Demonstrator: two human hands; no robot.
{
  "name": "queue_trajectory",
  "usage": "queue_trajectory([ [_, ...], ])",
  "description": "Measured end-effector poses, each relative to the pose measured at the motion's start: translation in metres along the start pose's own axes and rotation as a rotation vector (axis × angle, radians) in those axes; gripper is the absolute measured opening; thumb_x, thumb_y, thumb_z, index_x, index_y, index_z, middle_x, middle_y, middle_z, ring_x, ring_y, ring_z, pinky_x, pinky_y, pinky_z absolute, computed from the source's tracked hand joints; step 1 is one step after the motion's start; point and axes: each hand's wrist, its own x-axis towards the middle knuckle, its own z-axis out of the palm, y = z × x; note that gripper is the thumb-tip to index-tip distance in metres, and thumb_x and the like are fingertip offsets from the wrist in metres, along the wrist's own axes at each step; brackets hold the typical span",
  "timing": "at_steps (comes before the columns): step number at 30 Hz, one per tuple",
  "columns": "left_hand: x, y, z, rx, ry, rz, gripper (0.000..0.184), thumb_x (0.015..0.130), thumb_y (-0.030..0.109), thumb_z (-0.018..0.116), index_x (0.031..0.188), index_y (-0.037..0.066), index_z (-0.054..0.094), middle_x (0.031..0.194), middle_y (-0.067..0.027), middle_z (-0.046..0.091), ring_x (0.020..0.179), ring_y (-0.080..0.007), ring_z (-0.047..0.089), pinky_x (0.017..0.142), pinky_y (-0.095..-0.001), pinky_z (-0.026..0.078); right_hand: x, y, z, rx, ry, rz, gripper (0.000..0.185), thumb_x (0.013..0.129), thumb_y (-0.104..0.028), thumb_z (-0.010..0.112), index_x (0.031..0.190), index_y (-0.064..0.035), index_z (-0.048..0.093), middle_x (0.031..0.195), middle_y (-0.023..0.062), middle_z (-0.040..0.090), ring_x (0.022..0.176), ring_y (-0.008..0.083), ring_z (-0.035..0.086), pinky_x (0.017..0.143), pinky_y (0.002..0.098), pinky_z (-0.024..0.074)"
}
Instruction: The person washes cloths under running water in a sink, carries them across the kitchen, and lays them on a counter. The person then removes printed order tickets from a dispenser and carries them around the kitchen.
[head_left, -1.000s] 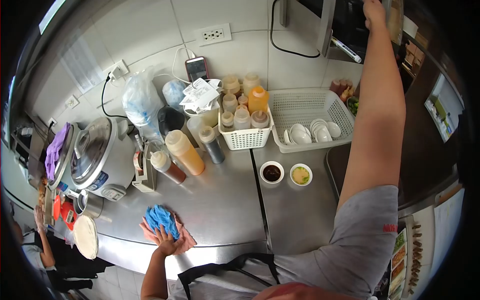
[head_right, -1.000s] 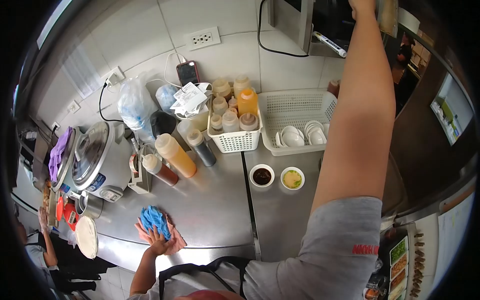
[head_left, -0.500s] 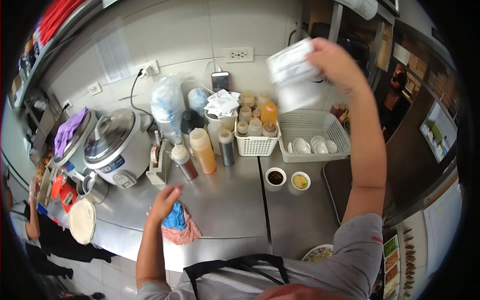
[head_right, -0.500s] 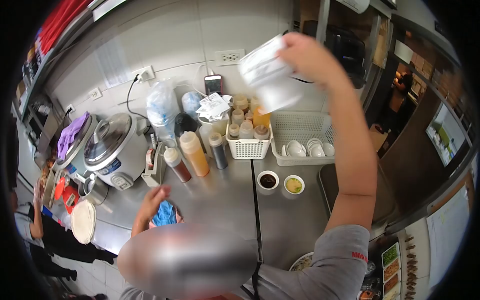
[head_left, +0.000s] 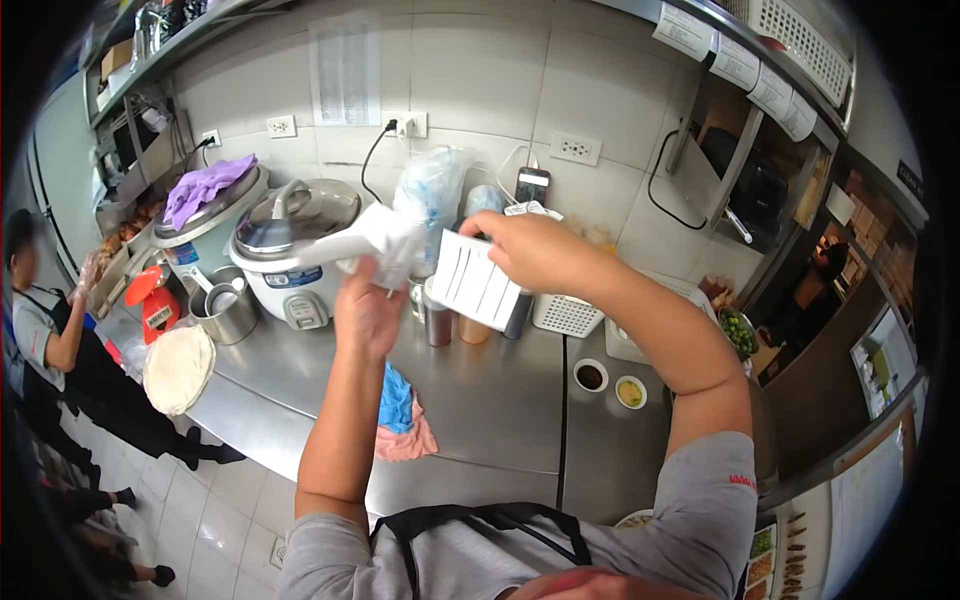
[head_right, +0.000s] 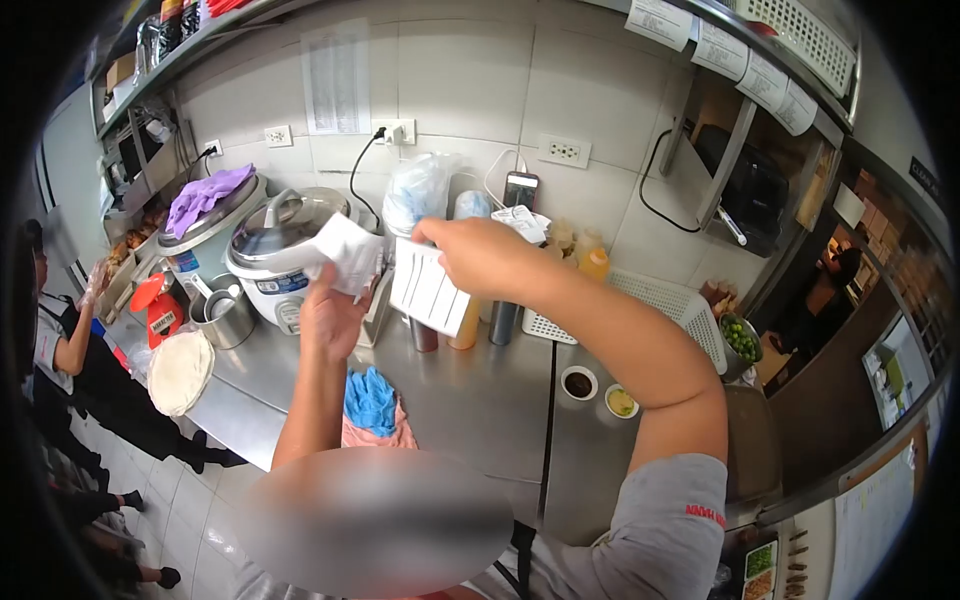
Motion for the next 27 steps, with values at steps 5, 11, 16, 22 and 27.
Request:
queue_trajectory([
  [5,-0.008,0.04,-0.051,-0.058,0.191,0.118,0.027,0.08,0.028,0.046,0.105,0.017,0.045,0.102,0.0027,0.051,0.091,-0.0137,0.046,0.071,-0.0316,0.033,0.098,0.015,-0.078,-0.203,0.714,-0.04,0.029,0.082,-0.024,0.036,0.11,-0.0195,0.044,0.079,0.0129,0.056,0.069,0.0292,0.057,0.057,0.038,0.0442],
  [11,-0.041,0.077,-0.134,0.029,0.292,0.099,0.029,0.077,0.027,0.051,0.103,0.017,0.044,0.101,0.0036,0.051,0.09,-0.0134,0.046,0.071,-0.0336,0.03,0.217,0.083,-0.144,-0.024,1.313,0.247,0.018,0.072,-0.007,0.042,0.088,-0.0025,0.047,0.081,0.0229,0.055,0.079,0.037,0.053,0.067,0.0424,0.0415],
  [16,-0.087,0.134,-0.205,0.148,0.464,0.198,0.03,0.077,0.028,0.05,0.104,0.016,0.045,0.102,0.0037,0.051,0.093,-0.0122,0.045,0.074,-0.034,0.028,0.251,0.056,-0.144,0.184,1.282,0.348,0.013,0.071,-0.007,0.043,0.081,-0.002,0.049,0.081,0.0221,0.056,0.08,0.0363,0.053,0.069,0.0412,0.042],
  [22,-0.16,0.193,-0.243,0.304,0.633,0.394,0.031,0.079,0.024,0.049,0.107,0.01,0.043,0.1,-0.0033,0.053,0.089,-0.0148,0.051,0.069,-0.0301,0.039,0.278,0.045,-0.157,-0.053,1.395,0.31,0.013,0.073,-0.008,0.042,0.081,-0.0004,0.048,0.081,0.0249,0.054,0.08,0.0388,0.052,0.07,0.044,0.0409],
  [27,-0.22,0.225,-0.279,0.609,0.868,0.448,0.035,0.078,0.021,0.05,0.106,0.003,0.043,0.097,-0.0075,0.053,0.088,-0.0156,0.051,0.076,-0.0292,0.04,0.249,0.058,-0.153,-0.364,1.124,0.562,0.045,0.079,-0.037,0.042,0.107,-0.0034,0.046,0.109,0.0172,0.048,0.095,0.0352,0.049,0.077,0.0455,0.0397],
])
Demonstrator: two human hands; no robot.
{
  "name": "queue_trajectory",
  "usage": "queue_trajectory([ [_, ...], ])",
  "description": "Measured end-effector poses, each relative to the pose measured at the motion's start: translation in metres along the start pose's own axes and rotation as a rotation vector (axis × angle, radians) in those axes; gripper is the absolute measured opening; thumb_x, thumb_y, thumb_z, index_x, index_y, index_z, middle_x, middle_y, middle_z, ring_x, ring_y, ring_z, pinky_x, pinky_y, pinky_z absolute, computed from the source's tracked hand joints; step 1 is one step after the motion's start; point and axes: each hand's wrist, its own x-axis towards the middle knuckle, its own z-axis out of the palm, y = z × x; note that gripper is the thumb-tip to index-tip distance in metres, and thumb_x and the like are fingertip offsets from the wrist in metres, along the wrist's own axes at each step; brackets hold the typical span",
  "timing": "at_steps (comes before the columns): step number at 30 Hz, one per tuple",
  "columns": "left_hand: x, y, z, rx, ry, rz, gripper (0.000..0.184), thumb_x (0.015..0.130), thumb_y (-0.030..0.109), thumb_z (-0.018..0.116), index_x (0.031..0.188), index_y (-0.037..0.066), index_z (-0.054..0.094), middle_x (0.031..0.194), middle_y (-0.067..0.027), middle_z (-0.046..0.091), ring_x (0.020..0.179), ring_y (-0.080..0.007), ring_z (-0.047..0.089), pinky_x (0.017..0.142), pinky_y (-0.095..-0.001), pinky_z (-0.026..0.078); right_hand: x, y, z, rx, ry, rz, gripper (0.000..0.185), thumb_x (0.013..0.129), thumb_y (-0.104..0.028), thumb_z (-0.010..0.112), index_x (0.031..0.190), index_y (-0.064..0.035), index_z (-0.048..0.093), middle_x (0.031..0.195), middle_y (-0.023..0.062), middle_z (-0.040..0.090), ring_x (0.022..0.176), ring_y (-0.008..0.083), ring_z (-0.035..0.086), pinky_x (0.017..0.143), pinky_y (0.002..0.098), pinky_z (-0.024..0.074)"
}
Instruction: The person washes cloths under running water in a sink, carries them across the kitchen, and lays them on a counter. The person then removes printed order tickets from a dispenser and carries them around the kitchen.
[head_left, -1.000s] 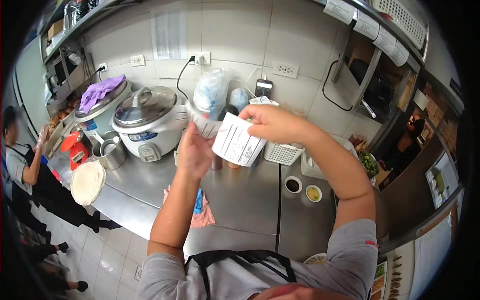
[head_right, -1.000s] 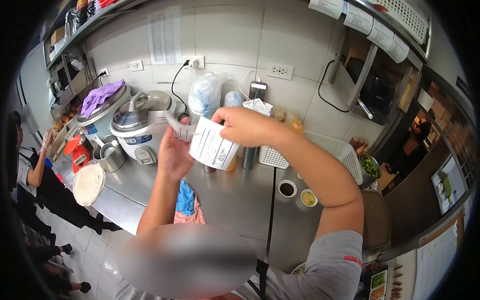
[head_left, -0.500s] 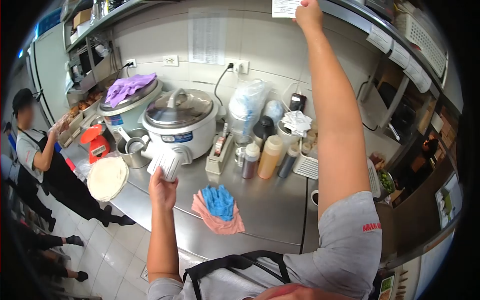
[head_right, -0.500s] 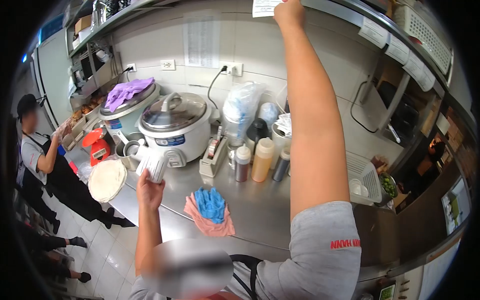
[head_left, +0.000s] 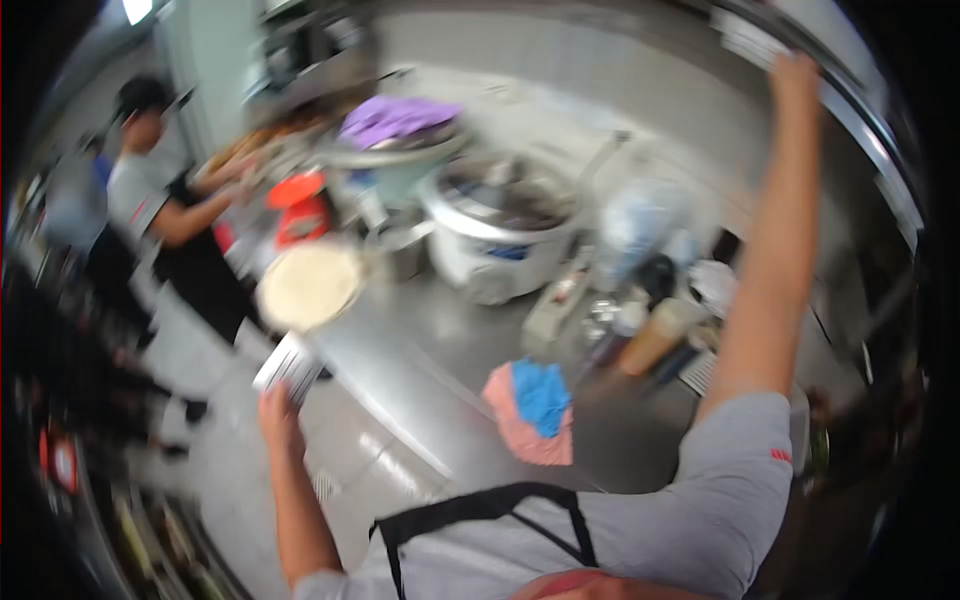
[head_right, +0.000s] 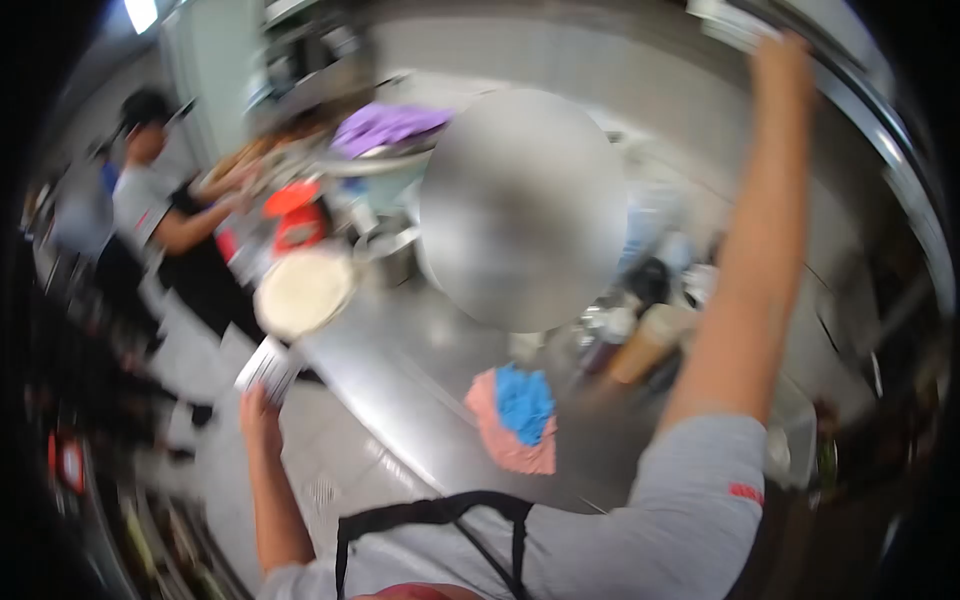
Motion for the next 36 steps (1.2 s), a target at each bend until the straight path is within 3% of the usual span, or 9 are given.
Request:
queue_trajectory([
  [3,-0.011,0.035,-0.014,0.164,-0.035,0.18,0.025,0.08,0.016,0.049,0.096,-0.002,0.052,0.091,-0.007,0.055,0.084,-0.0132,0.051,0.077,-0.0258,0.039,-0.059,-0.027,0.011,0.2,-0.061,-0.069,0.051,0.072,-0.042,0.054,0.106,-0.0034,0.049,0.105,0.0172,0.052,0.097,0.0269,0.051,0.08,0.0333,0.0386],
  [5,-0.006,0.043,-0.042,0.324,-0.067,0.28,0.022,0.08,0.012,0.048,0.097,-0.002,0.052,0.089,-0.0049,0.055,0.081,-0.0111,0.05,0.072,-0.0231,0.039,-0.177,-0.114,-0.004,0.919,-0.322,-0.223,0.038,0.076,-0.03,0.056,0.103,-0.0038,0.051,0.097,0.0119,0.055,0.09,0.0185,0.052,0.077,0.0274,0.0401],
  [7,-0.011,0.056,-0.058,0.343,-0.054,0.45,0.017,0.078,0.008,0.049,0.092,-0.001,0.054,0.082,-0.0032,0.054,0.076,-0.0112,0.05,0.07,-0.0231,0.039,-0.298,-0.205,-0.011,1.553,-0.986,-0.29,0.021,0.08,-0.016,0.052,0.096,-0.0036,0.052,0.087,0.0034,0.054,0.077,0.0099,0.05,0.067,0.0207,0.0396],
  [13,-0.044,0.083,-0.136,1.027,0.07,0.666,0.011,0.07,0.006,0.054,0.08,0.007,0.057,0.083,-0.0073,0.054,0.076,-0.024,0.052,0.067,-0.0296,0.041,-0.557,-0.398,-0.161,1.585,-2.168,-0.641,0.034,0.08,-0.035,0.05,0.084,-0.0015,0.057,0.067,0.0016,0.053,0.06,0.0077,0.048,0.058,0.021,0.0403],
  [19,-0.061,0.102,-0.214,1.458,0.274,0.556,0.01,0.067,0.011,0.054,0.077,0.008,0.056,0.075,-0.0053,0.055,0.066,-0.0268,0.052,0.057,-0.035,0.038,-0.663,-0.502,-0.245,1.771,-2.202,-0.935,0.02,0.076,-0.013,0.052,0.087,0.0038,0.055,0.077,0.0043,0.057,0.067,0.0073,0.051,0.06,0.0216,0.0425],
  [22,-0.062,0.106,-0.257,1.348,0.448,0.46,0.006,0.071,0.011,0.05,0.074,0.011,0.055,0.073,-0.0074,0.055,0.071,-0.0215,0.054,0.061,-0.0334,0.04,-0.689,-0.548,-0.267,2.148,-2.24,-0.496,0.021,0.079,-0.009,0.048,0.095,0.0036,0.051,0.086,0.0063,0.057,0.074,0.0093,0.053,0.068,0.0218,0.042],
  [25,-0.056,0.131,-0.295,0.957,0.766,-0.078,0.01,0.077,0.013,0.047,0.079,0.007,0.055,0.079,-0.0087,0.058,0.071,-0.0198,0.056,0.063,-0.0311,0.043,-0.693,-0.597,-0.282,2.29,-2.297,-0.335,0.025,0.082,-0.012,0.045,0.102,0.0025,0.047,0.094,0.0073,0.054,0.083,0.0115,0.052,0.075,0.0244,0.0403],
  [27,-0.035,0.141,-0.327,0.384,0.771,0.378,0.018,0.082,0.016,0.044,0.086,0.002,0.054,0.084,-0.0092,0.059,0.074,-0.0176,0.057,0.062,-0.0289,0.044,-0.7,-0.63,-0.286,2.283,-2.41,-0.307,0.023,0.082,-0.012,0.044,0.1,0.0022,0.048,0.094,0.008,0.054,0.084,0.0115,0.051,0.075,0.025,0.0396],
  [36,0.025,0.225,-0.38,-0.143,0.834,0.341,0.028,0.082,0.014,0.037,0.105,0.001,0.043,0.101,-0.0105,0.053,0.085,-0.0199,0.055,0.061,-0.0315,0.046,-0.725,-0.766,-0.308,2.212,-2.804,-0.518,0.021,0.08,-0.01,0.045,0.099,-0.0005,0.048,0.092,0.0063,0.055,0.084,0.0113,0.051,0.076,0.0246,0.038],
])
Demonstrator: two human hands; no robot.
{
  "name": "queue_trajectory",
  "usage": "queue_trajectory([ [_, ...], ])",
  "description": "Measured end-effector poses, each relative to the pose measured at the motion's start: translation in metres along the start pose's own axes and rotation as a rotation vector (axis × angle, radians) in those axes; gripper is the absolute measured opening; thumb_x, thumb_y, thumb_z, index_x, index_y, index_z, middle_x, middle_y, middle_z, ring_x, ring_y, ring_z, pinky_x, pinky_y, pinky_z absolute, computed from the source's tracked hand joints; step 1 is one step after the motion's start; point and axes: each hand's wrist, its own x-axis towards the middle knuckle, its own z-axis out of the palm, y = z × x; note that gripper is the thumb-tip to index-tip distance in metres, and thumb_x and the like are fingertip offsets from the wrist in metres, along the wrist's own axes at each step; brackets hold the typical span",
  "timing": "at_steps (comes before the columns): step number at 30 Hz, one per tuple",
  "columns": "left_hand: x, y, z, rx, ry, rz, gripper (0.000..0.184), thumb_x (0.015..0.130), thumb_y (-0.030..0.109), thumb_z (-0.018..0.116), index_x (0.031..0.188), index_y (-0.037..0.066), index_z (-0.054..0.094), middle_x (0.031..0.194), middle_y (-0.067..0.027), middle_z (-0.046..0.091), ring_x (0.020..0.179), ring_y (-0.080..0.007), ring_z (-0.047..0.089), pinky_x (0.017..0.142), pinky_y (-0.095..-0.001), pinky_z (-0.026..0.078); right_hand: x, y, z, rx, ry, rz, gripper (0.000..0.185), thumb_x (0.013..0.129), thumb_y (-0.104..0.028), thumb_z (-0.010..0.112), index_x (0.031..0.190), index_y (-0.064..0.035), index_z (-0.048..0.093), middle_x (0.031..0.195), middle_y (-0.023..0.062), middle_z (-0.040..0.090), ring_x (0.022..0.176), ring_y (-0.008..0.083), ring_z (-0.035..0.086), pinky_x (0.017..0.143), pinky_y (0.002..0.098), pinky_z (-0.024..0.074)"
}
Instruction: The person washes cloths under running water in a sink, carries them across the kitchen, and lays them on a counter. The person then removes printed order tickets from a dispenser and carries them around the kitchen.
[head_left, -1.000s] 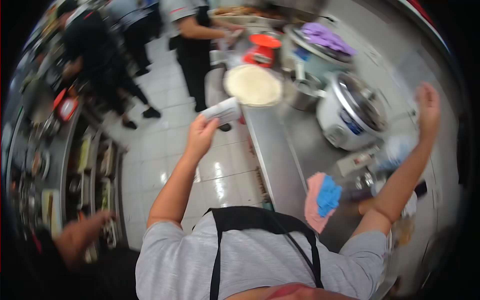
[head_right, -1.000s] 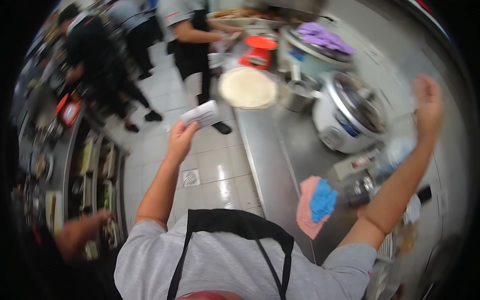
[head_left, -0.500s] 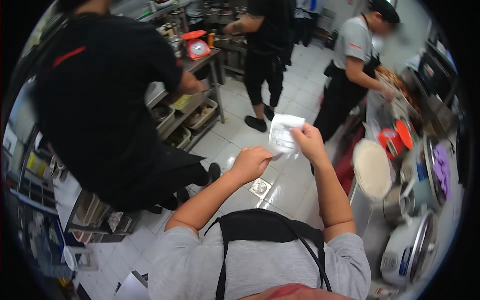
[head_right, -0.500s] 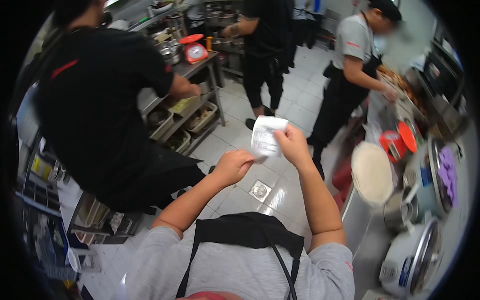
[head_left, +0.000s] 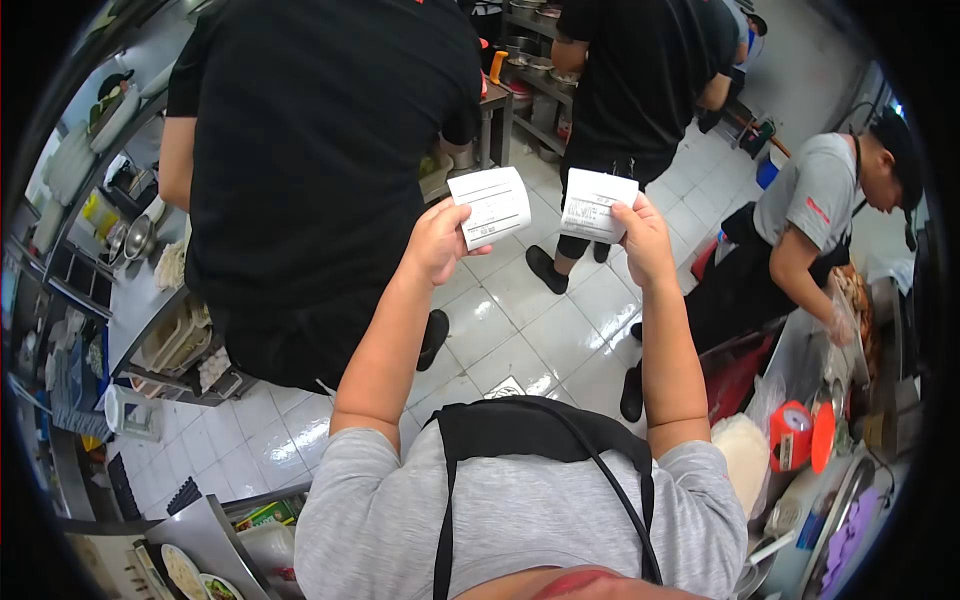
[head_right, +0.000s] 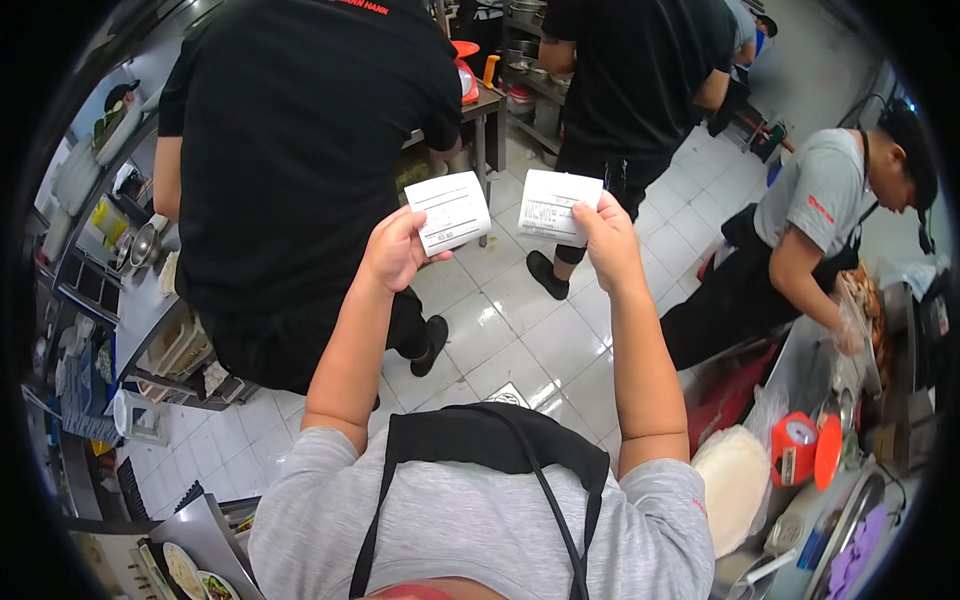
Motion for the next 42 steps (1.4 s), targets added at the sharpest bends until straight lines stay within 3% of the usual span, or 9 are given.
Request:
queue_trajectory([
  [11,0.101,-0.019,0.017,0.19,-0.056,0.016,0.031,0.081,0.01,0.036,0.109,-0.003,0.04,0.102,-0.014,0.052,0.085,-0.0206,0.055,0.064,-0.0313,0.047,0.114,0.029,-0.028,0.1,-0.049,0.035,0.029,0.072,0.002,0.042,0.101,0.0005,0.044,0.095,0.0083,0.054,0.086,0.0129,0.052,0.078,0.0251,0.0387],
  [18,0.159,-0.07,0.011,0.311,0.054,-0.154,0.036,0.077,0.003,0.043,0.112,0.007,0.039,0.104,-0.0052,0.051,0.088,-0.0132,0.052,0.064,-0.0251,0.047,0.189,0.027,-0.065,0.165,0.01,-0.041,0.029,0.073,0.002,0.044,0.102,0.0005,0.044,0.095,0.0083,0.054,0.086,0.0131,0.052,0.079,0.026,0.0387],
  [21,0.212,-0.078,0.012,0.343,0.102,-0.041,0.036,0.076,0.002,0.044,0.112,0.006,0.04,0.103,-0.0051,0.051,0.088,-0.013,0.052,0.06,-0.0224,0.046,0.239,0.035,-0.087,0.117,-0.035,-0.086,0.028,0.073,0.002,0.044,0.102,0.0006,0.044,0.095,0.0084,0.054,0.086,0.0132,0.052,0.08,0.0264,0.0383],
  [24,0.291,-0.066,0.008,0.476,0.207,0.187,0.036,0.071,-0.001,0.042,0.107,0.002,0.043,0.094,-0.0043,0.054,0.072,-0.0089,0.052,0.054,-0.0204,0.043,0.297,0.048,-0.118,0.111,-0.113,-0.134,0.029,0.074,0.001,0.043,0.103,0.0011,0.043,0.096,0.0086,0.054,0.088,0.0131,0.051,0.08,0.0258,0.0375],
  [31,0.442,0.063,0.001,0.405,0.613,0.861,0.03,0.07,-0.003,0.042,0.1,0.001,0.047,0.086,-0.0034,0.056,0.058,-0.0074,0.047,0.047,-0.0197,0.037,0.409,0.051,-0.17,0.034,-0.25,-0.104,0.028,0.074,0.001,0.042,0.103,0.0011,0.044,0.095,0.0074,0.054,0.087,0.0132,0.051,0.08,0.0256,0.0377],
  [37,0.496,0.195,-0.062,0.611,0.936,1.192,0.029,0.069,-0.002,0.048,0.097,-0.001,0.043,0.079,-0.0069,0.055,0.053,-0.008,0.046,0.044,-0.0203,0.037,0.479,0.043,-0.166,-0.056,-0.35,-0.155,0.023,0.076,0.0,0.042,0.099,0.0009,0.045,0.092,0.0054,0.054,0.084,0.0106,0.051,0.076,0.024,0.0386],
  [39,0.506,0.245,-0.088,0.716,1.019,1.272,0.031,0.067,-0.001,0.051,0.096,-0.001,0.04,0.081,-0.009,0.055,0.056,-0.0088,0.048,0.046,-0.021,0.039,0.491,0.047,-0.16,-0.121,-0.389,-0.152,0.023,0.076,-0.001,0.042,0.099,0.0011,0.045,0.091,0.0048,0.053,0.083,0.0098,0.05,0.075,0.0235,0.0386],
  [41,0.507,0.296,-0.104,0.779,1.11,1.272,0.027,0.064,0.004,0.05,0.09,-0.004,0.047,0.085,-0.0124,0.056,0.079,-0.0178,0.054,0.072,-0.0274,0.042,0.502,0.056,-0.158,-0.191,-0.428,-0.137,0.022,0.076,-0.001,0.043,0.098,0.0013,0.045,0.09,0.0038,0.053,0.082,0.0088,0.05,0.074,0.023,0.0387],
  [42,0.507,0.32,-0.11,0.862,1.118,1.335,0.03,0.065,0.003,0.053,0.093,-0.003,0.046,0.084,-0.0109,0.056,0.07,-0.0142,0.053,0.061,-0.0248,0.042,0.506,0.059,-0.155,-0.219,-0.424,-0.151,0.022,0.076,-0.001,0.043,0.097,0.0012,0.045,0.089,0.0036,0.053,0.082,0.0087,0.05,0.074,0.023,0.0387],
])
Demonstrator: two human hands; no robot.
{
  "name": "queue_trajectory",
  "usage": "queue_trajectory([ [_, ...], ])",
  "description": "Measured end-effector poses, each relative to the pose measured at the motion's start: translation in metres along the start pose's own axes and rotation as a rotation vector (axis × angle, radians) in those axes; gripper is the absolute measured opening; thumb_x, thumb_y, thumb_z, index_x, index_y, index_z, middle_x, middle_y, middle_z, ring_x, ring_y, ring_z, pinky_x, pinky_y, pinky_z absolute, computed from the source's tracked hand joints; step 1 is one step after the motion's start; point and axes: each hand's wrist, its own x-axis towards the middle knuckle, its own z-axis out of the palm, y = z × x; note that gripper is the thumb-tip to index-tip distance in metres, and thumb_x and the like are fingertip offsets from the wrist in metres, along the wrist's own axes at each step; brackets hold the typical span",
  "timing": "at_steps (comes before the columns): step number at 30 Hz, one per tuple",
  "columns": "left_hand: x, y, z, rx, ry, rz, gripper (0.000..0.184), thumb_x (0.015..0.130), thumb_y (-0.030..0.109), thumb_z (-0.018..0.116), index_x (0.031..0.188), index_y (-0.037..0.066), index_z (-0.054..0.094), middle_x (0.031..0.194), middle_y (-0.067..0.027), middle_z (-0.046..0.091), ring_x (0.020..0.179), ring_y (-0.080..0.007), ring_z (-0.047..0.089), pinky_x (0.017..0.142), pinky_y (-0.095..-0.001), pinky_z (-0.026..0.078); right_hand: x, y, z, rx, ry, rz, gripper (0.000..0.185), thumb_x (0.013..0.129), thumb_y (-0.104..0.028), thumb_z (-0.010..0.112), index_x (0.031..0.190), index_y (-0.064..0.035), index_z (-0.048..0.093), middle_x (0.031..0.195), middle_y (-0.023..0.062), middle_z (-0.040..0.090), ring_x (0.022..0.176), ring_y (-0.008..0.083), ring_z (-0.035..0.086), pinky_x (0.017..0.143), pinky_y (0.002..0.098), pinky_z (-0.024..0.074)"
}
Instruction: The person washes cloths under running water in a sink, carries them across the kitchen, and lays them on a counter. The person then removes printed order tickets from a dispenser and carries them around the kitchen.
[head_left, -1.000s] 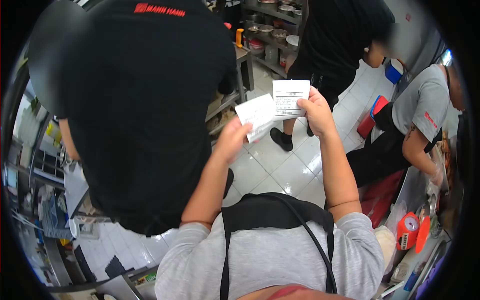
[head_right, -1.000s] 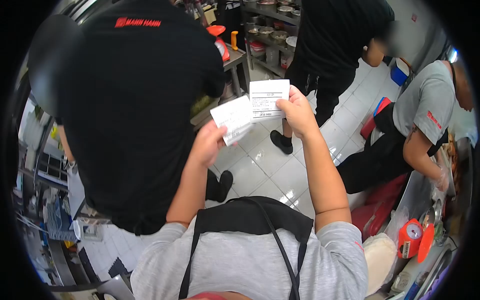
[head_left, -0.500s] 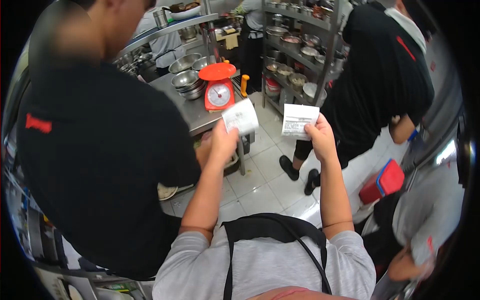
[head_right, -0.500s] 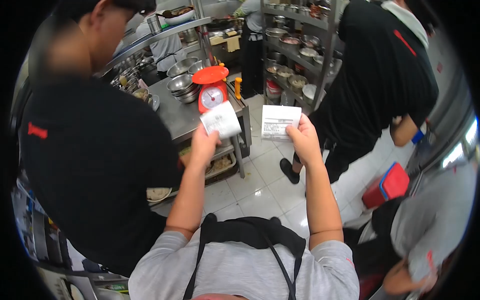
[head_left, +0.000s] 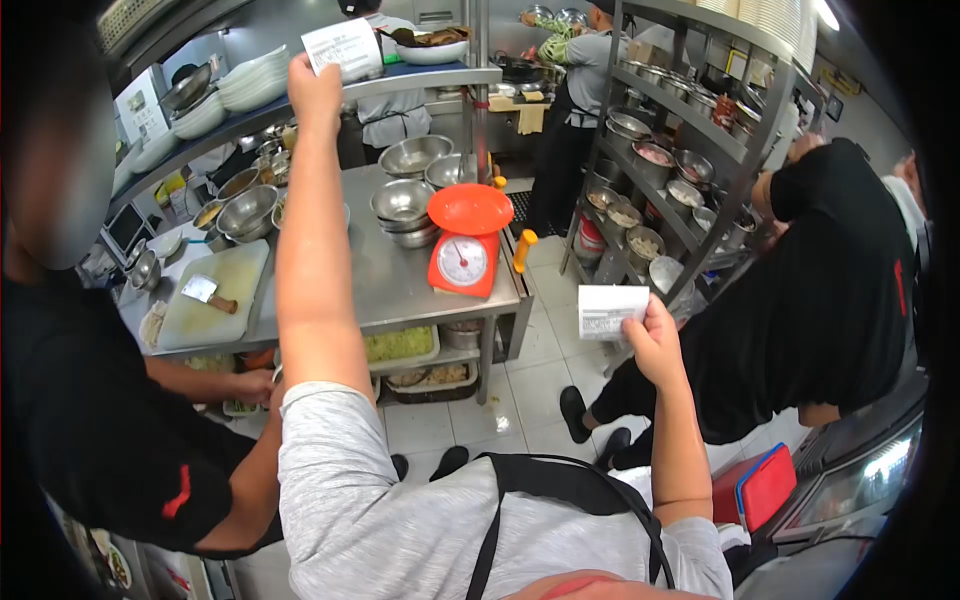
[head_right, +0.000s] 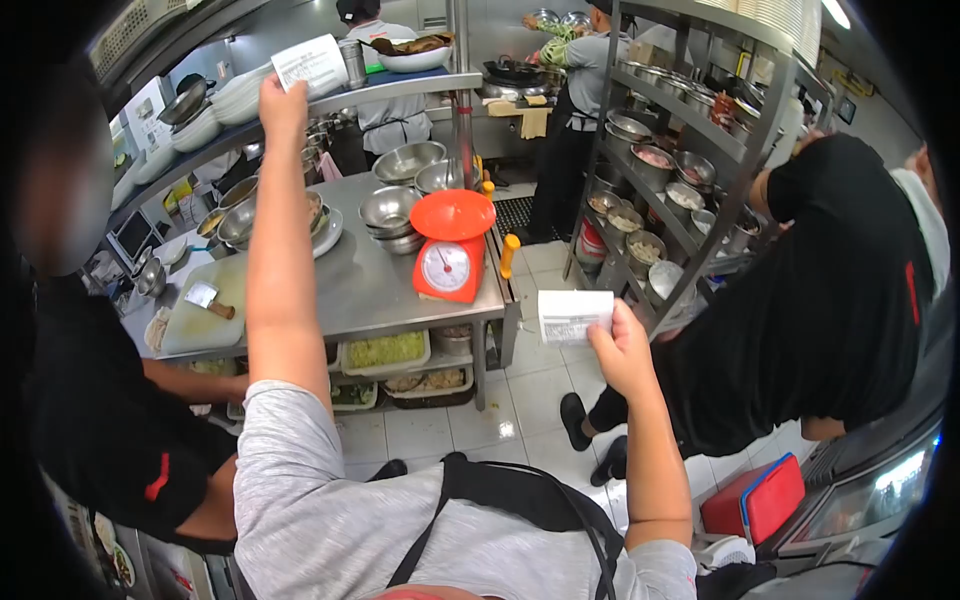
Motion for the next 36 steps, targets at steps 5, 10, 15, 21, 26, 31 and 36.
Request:
queue_trajectory([
  [5,0.104,-0.012,0.02,-0.268,-0.066,-0.091,0.025,0.068,0.004,0.055,0.093,0.0,0.05,0.08,-0.0075,0.057,0.066,-0.0098,0.052,0.056,-0.0204,0.039,0.037,0.023,0.019,-0.072,0.056,0.049,0.021,0.076,-0.001,0.043,0.096,0.0014,0.046,0.087,0.0036,0.053,0.081,0.0089,0.05,0.073,0.023,0.0391],
  [10,0.215,-0.064,0.049,-0.084,0.006,0.099,0.027,0.069,0.008,0.058,0.094,-0.001,0.053,0.08,-0.0069,0.057,0.062,-0.012,0.053,0.055,-0.0228,0.041,0.073,0.031,0.055,-0.114,0.092,0.104,0.019,0.076,0.001,0.043,0.095,0.0017,0.046,0.087,0.0041,0.053,0.08,0.0088,0.05,0.072,0.0225,0.0394],
  [15,0.29,-0.108,0.068,0.156,0.213,0.062,0.035,0.064,0.013,0.063,0.093,-0.003,0.053,0.082,-0.0118,0.058,0.077,-0.0182,0.055,0.066,-0.0268,0.043,0.09,0.042,0.079,-0.128,0.131,0.183,0.019,0.076,0.001,0.043,0.095,0.0019,0.045,0.088,0.005,0.053,0.079,0.009,0.05,0.071,0.0234,0.0407],
  [21,0.278,-0.057,0.063,0.504,0.205,0.191,0.043,0.062,0.025,0.06,0.093,-0.002,0.048,0.091,-0.019,0.054,0.086,-0.0311,0.054,0.078,-0.0369,0.041,0.098,0.045,0.098,-0.152,0.169,0.296,0.022,0.075,-0.002,0.042,0.096,0.0001,0.046,0.086,0.0062,0.054,0.078,0.009,0.051,0.07,0.0238,0.0414],
  [26,0.249,-0.046,0.071,1.129,0.31,0.341,0.044,0.073,0.038,0.053,0.101,0.005,0.053,0.107,-0.0182,0.046,0.099,-0.0289,0.042,0.082,-0.0389,0.034,0.091,0.059,0.088,-0.057,0.393,0.114,0.028,0.074,-0.002,0.043,0.102,0.0012,0.045,0.093,0.0055,0.052,0.087,0.0121,0.048,0.076,0.026,0.0385],
  [31,0.265,-0.057,0.084,0.97,0.702,0.571,0.029,0.077,0.039,0.041,0.077,0.016,0.058,0.09,-0.0139,0.047,0.076,-0.0316,0.048,0.056,-0.0448,0.038,0.064,0.05,0.057,0.294,0.648,0.191,0.03,0.074,0.003,0.043,0.104,0.0006,0.041,0.096,0.007,0.052,0.088,0.0125,0.051,0.079,0.0256,0.0396],
  [36,0.15,-0.04,0.093,0.057,0.072,0.704,0.023,0.078,0.023,0.047,0.09,0.004,0.054,0.094,-0.0079,0.055,0.084,-0.018,0.052,0.069,-0.0334,0.041,0.015,0.038,0.036,0.39,0.759,0.17,0.027,0.074,0.003,0.043,0.102,0.0017,0.041,0.095,0.0087,0.053,0.085,0.0129,0.053,0.076,0.0252,0.0417],
])
